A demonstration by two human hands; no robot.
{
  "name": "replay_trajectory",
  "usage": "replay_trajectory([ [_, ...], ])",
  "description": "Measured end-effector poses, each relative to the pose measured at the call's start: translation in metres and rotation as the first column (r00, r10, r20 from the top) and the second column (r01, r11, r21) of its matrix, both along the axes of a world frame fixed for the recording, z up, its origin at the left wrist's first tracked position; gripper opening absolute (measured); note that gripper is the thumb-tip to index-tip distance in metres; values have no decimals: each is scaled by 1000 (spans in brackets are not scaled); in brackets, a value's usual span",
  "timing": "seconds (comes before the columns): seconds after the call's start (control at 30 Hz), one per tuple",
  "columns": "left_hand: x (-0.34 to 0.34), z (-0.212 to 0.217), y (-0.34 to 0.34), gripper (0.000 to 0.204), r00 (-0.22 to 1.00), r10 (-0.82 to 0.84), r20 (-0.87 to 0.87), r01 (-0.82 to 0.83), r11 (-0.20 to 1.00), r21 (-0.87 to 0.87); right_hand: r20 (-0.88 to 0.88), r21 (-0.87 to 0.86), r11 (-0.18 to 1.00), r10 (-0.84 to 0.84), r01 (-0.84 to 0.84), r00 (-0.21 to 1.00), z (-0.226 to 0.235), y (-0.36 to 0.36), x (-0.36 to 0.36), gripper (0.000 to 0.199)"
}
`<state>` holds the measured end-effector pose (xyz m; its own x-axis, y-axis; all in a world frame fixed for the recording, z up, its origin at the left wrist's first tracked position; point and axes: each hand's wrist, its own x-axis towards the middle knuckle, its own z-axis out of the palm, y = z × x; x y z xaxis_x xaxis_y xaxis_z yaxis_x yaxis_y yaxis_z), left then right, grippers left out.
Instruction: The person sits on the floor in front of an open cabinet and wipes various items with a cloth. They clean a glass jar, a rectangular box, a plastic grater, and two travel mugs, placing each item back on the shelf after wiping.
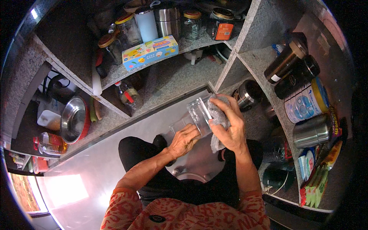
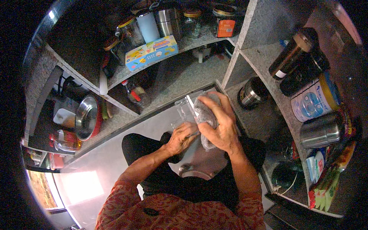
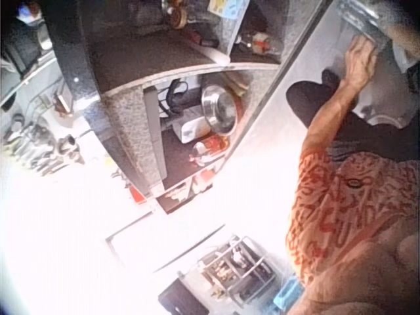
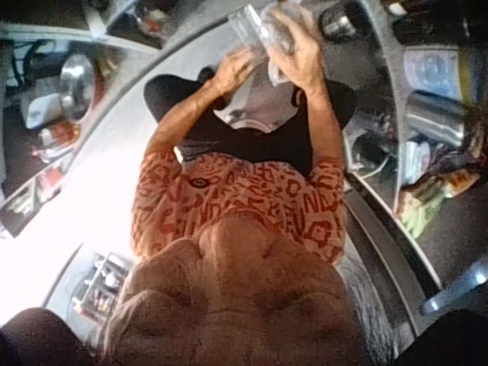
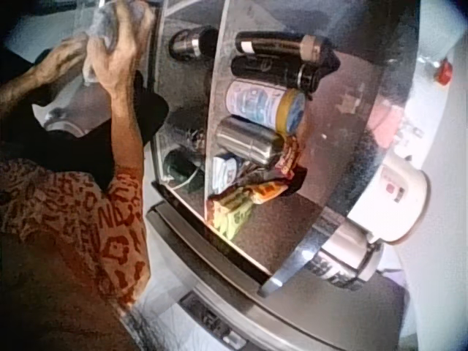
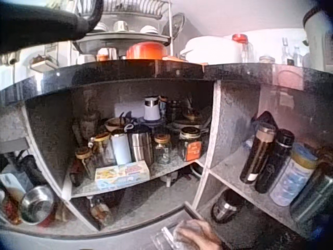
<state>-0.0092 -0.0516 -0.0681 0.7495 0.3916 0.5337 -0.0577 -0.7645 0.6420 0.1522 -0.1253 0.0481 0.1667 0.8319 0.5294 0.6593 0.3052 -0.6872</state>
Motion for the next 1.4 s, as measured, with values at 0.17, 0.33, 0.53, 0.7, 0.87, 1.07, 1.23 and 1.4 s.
replay_trajectory([
  [0.17,0,-8,-1,36,998,-24,-63,21,999,-37,51,106,993,52,-58,997,-6,-5,-10,41],
  [0.33,-1,-7,-2,44,995,-29,-99,21,997,-77,202,185,972,106,-144,974,-13,-8,-9,37],
  [0.53,0,-8,2,47,996,12,-87,8,975,220,47,106,983,146,-150,988,-2,-13,-1,31],
  [0.7,1,-13,-1,39,984,32,-176,32,936,350,-148,-30,990,130,-136,981,1,-6,9,32],
  [0.87,1,-13,5,34,987,39,-155,35,896,443,-302,-107,961,213,-255,929,-12,-4,20,23],
  [1.07,-1,-9,7,30,971,52,-235,51,910,412,-439,-170,971,76,-166,895,-19,-8,13,16],
  [1.23,-4,-10,5,38,957,-63,-282,161,926,341,-451,-190,982,-71,-18,890,-27,-12,5,19],
  [1.4,-4,-10,-4,43,969,-171,-180,163,985,-55,-450,-192,975,-192,116,872,-29,-8,0,24],
])
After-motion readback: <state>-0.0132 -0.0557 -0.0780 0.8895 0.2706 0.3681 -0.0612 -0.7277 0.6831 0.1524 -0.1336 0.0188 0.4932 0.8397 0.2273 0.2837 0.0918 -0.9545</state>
